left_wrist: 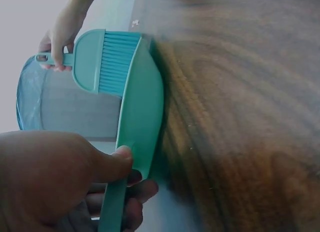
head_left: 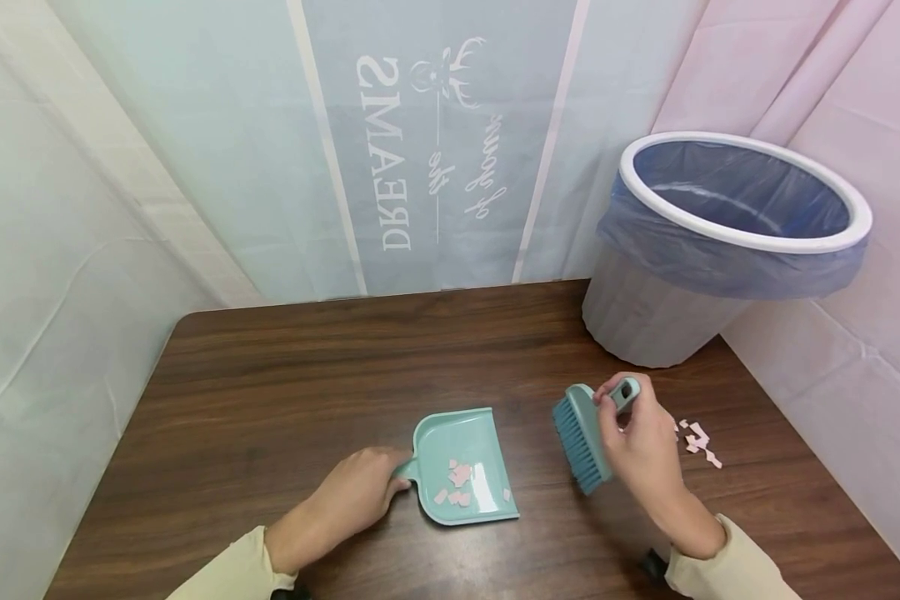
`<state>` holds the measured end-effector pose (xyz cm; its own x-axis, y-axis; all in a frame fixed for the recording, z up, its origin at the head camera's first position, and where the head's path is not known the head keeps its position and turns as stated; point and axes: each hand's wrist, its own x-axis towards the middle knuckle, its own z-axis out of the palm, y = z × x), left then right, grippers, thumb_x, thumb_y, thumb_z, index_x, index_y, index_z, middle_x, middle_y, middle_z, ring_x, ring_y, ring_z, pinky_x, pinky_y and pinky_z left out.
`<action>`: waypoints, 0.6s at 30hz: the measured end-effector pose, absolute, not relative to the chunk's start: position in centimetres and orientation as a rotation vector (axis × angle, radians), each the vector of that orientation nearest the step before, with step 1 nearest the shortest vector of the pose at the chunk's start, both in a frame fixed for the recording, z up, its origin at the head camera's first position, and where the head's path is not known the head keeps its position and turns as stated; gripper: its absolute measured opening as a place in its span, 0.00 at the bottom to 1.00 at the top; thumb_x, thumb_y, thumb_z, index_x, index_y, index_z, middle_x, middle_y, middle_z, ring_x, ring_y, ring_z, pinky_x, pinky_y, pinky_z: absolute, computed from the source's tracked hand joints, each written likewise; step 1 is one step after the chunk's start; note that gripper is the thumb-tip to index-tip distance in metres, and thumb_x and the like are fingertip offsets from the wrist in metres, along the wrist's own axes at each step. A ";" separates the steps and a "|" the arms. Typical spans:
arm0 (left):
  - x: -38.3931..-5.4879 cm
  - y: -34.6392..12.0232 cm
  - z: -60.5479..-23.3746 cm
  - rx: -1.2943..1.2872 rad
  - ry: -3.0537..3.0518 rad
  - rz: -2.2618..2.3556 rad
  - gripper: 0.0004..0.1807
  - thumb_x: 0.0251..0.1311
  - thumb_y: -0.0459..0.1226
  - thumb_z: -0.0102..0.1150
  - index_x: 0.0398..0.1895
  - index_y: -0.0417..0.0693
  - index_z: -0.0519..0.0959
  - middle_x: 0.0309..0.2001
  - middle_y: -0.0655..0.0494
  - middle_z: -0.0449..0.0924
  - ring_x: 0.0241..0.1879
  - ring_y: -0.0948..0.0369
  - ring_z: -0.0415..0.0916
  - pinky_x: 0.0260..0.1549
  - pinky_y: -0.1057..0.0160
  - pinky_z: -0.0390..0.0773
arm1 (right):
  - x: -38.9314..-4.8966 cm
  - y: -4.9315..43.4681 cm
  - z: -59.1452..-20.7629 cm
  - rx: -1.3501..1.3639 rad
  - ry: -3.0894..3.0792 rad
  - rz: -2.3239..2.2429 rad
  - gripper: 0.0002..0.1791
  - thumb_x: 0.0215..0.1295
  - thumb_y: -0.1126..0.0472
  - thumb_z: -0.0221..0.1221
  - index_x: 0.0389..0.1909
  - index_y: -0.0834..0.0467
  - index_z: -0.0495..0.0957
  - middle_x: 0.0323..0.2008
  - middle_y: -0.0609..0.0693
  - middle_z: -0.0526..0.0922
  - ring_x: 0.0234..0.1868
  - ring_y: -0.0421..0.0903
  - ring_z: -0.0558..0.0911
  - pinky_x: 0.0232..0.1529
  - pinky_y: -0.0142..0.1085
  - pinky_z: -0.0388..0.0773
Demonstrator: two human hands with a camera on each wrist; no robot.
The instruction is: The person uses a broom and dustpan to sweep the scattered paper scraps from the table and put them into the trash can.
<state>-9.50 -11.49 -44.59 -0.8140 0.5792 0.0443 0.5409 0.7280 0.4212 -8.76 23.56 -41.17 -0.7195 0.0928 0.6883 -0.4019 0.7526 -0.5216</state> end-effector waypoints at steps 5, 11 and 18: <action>-9.3 -11.6 -45.1 0.945 2.889 0.632 0.11 0.63 0.37 0.67 0.47 0.43 0.82 0.38 0.52 0.84 0.43 0.51 0.83 0.41 0.49 0.83 | -8.5 25.2 -41.2 0.188 -2.223 0.873 0.11 0.61 0.80 0.56 0.43 0.68 0.72 0.33 0.53 0.84 0.26 0.29 0.71 0.23 0.22 0.66; -9.2 -11.5 -45.4 0.931 2.919 0.565 0.16 0.66 0.37 0.65 0.53 0.39 0.81 0.45 0.47 0.85 0.48 0.49 0.82 0.49 0.46 0.80 | -8.0 26.6 -41.2 0.072 -2.276 0.888 0.10 0.65 0.78 0.56 0.46 0.68 0.72 0.34 0.54 0.84 0.31 0.23 0.73 0.32 0.16 0.68; -9.1 -11.6 -45.5 0.911 2.910 0.579 0.16 0.67 0.38 0.64 0.54 0.39 0.81 0.48 0.45 0.85 0.51 0.45 0.81 0.52 0.40 0.78 | -7.7 28.1 -40.8 -0.003 -2.291 0.872 0.10 0.66 0.77 0.56 0.47 0.68 0.72 0.34 0.55 0.84 0.33 0.20 0.73 0.32 0.15 0.68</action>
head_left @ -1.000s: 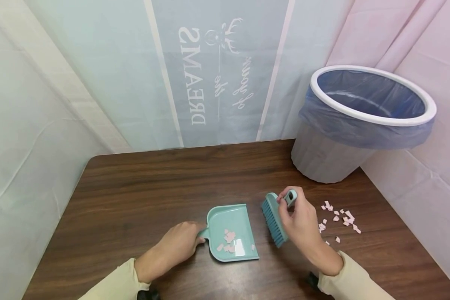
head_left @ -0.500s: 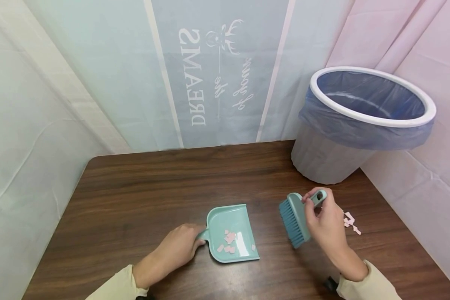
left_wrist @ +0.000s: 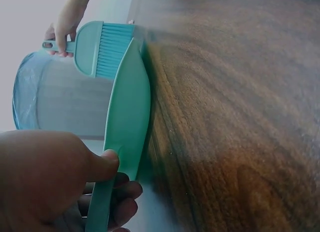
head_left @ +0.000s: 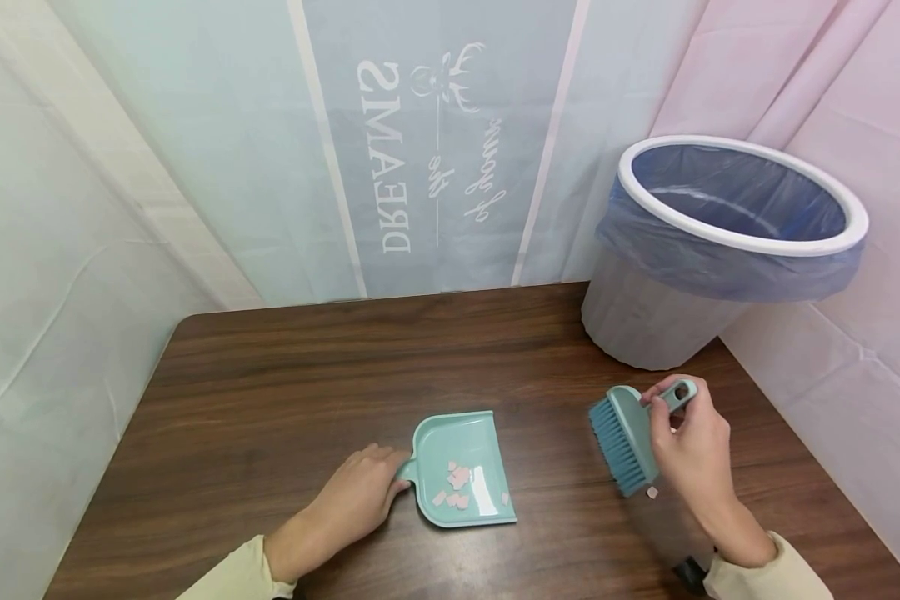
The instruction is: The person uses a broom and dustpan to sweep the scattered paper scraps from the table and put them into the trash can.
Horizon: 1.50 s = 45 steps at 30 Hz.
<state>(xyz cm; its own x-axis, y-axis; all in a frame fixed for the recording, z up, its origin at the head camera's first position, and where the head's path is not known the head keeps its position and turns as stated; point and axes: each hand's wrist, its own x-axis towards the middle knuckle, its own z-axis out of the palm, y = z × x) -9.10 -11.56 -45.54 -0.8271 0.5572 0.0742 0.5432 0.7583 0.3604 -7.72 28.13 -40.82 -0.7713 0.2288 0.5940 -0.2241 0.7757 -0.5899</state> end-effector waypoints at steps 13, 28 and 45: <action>-9.5 -11.5 -45.8 0.949 2.924 0.578 0.14 0.68 0.37 0.63 0.52 0.40 0.80 0.45 0.47 0.84 0.49 0.49 0.81 0.49 0.43 0.79 | -6.9 30.7 -40.5 -0.123 -2.289 0.851 0.11 0.66 0.75 0.58 0.48 0.67 0.73 0.34 0.43 0.81 0.32 0.18 0.74 0.28 0.15 0.67; -11.2 -11.6 -43.9 1.060 2.975 0.537 0.12 0.66 0.36 0.66 0.49 0.39 0.80 0.38 0.53 0.82 0.38 0.58 0.77 0.40 0.53 0.80 | -6.7 32.4 -40.5 -0.195 -2.286 0.807 0.10 0.66 0.74 0.57 0.47 0.66 0.73 0.33 0.27 0.76 0.31 0.16 0.73 0.27 0.15 0.66; -15.5 -10.4 -37.8 1.142 2.925 0.602 0.09 0.68 0.35 0.64 0.46 0.38 0.80 0.34 0.57 0.80 0.34 0.61 0.74 0.38 0.57 0.80 | -6.9 32.3 -40.7 -0.212 -2.276 0.808 0.09 0.66 0.74 0.57 0.46 0.66 0.73 0.33 0.26 0.75 0.32 0.16 0.73 0.30 0.14 0.66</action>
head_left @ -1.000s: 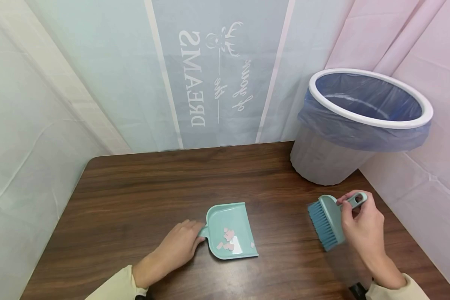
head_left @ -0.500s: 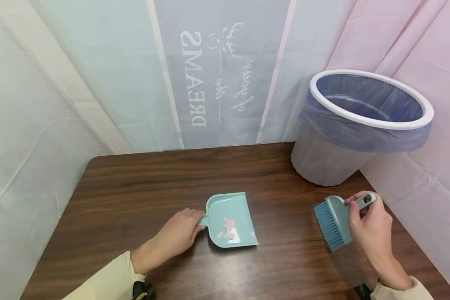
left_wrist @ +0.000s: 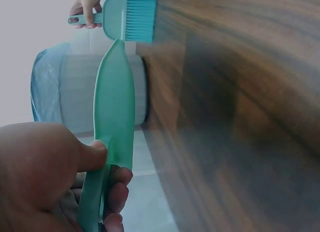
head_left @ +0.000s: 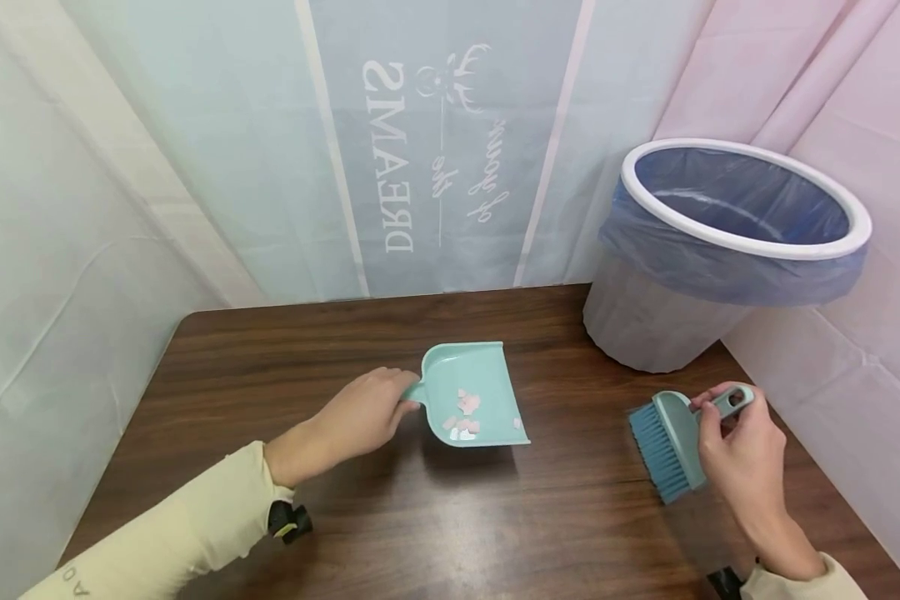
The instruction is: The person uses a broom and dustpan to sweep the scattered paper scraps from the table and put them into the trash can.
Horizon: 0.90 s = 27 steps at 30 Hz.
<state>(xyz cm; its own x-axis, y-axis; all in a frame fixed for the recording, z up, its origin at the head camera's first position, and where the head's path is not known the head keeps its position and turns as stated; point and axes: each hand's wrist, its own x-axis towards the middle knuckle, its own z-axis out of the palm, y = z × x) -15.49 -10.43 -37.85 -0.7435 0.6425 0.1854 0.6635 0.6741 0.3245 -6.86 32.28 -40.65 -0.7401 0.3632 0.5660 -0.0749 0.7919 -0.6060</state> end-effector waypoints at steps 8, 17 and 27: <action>-17.7 -9.8 -33.9 -1.094 -2.914 -0.637 0.12 0.71 0.37 0.60 0.51 0.38 0.79 0.36 0.56 0.79 0.39 0.58 0.76 0.44 0.54 0.79 | -6.9 32.3 -40.7 -0.224 -2.275 0.799 0.10 0.66 0.74 0.57 0.46 0.66 0.73 0.33 0.23 0.74 0.32 0.15 0.72 0.32 0.12 0.66; -20.3 -9.5 -29.8 -1.063 -2.941 -0.710 0.11 0.72 0.36 0.59 0.51 0.38 0.79 0.35 0.54 0.79 0.36 0.57 0.74 0.43 0.54 0.76 | -6.8 32.4 -40.7 -0.227 -2.288 0.794 0.10 0.66 0.74 0.57 0.46 0.65 0.73 0.33 0.24 0.75 0.32 0.15 0.73 0.32 0.12 0.66; -22.3 -7.9 -26.1 -1.040 -2.967 -0.742 0.22 0.74 0.37 0.56 0.64 0.32 0.74 0.58 0.41 0.80 0.59 0.49 0.77 0.60 0.49 0.74 | -6.7 32.3 -40.7 -0.223 -2.288 0.787 0.09 0.66 0.74 0.58 0.46 0.65 0.73 0.33 0.27 0.76 0.32 0.15 0.72 0.32 0.12 0.67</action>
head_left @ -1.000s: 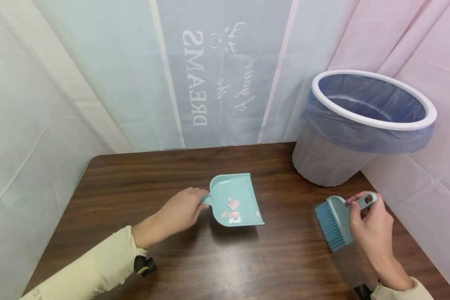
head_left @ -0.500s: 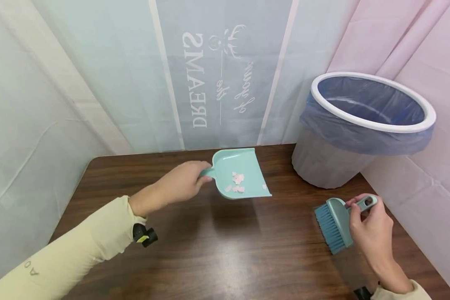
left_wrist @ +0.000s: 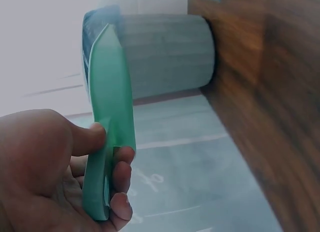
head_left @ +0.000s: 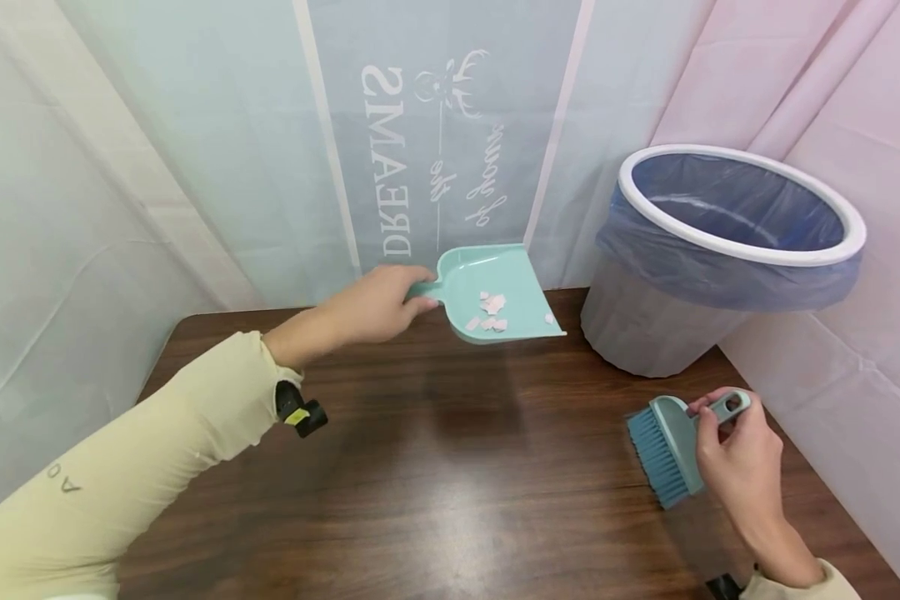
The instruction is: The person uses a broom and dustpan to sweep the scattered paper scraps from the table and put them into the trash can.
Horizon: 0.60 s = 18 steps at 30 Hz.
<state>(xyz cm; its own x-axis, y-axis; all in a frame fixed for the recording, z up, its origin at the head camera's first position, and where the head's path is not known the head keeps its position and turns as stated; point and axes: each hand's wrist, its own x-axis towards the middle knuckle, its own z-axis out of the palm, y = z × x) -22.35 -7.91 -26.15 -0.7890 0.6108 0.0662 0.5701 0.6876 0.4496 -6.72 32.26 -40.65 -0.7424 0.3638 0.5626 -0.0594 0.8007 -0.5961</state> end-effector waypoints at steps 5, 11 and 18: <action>-23.8 -6.9 -23.6 0.987 2.847 0.664 0.20 0.75 0.38 0.55 0.62 0.34 0.75 0.55 0.42 0.81 0.53 0.50 0.78 0.60 0.51 0.74 | -6.7 32.1 -40.6 -0.245 -2.296 0.795 0.09 0.66 0.73 0.58 0.46 0.64 0.74 0.33 0.26 0.76 0.32 0.15 0.73 0.32 0.12 0.67; -25.5 -5.4 -19.8 0.966 2.872 0.600 0.20 0.78 0.41 0.51 0.64 0.38 0.74 0.52 0.47 0.79 0.44 0.54 0.72 0.49 0.55 0.74 | -6.7 32.1 -40.6 -0.249 -2.300 0.801 0.09 0.66 0.73 0.58 0.46 0.64 0.73 0.33 0.25 0.75 0.33 0.15 0.73 0.32 0.13 0.67; -27.1 -3.4 -17.2 1.041 2.877 0.549 0.14 0.79 0.41 0.47 0.54 0.39 0.74 0.41 0.50 0.73 0.38 0.56 0.69 0.42 0.60 0.70 | -6.9 32.0 -40.6 -0.249 -2.294 0.807 0.09 0.66 0.73 0.57 0.46 0.65 0.73 0.33 0.25 0.75 0.33 0.15 0.73 0.33 0.12 0.67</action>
<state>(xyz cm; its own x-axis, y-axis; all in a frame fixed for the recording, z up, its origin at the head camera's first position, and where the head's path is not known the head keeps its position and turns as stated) -27.09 -3.35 -17.23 -0.7752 0.6257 0.0871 0.6139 0.7134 0.3379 -6.86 32.01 -40.59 -0.7481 0.3806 0.5435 -0.0435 0.7893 -0.6125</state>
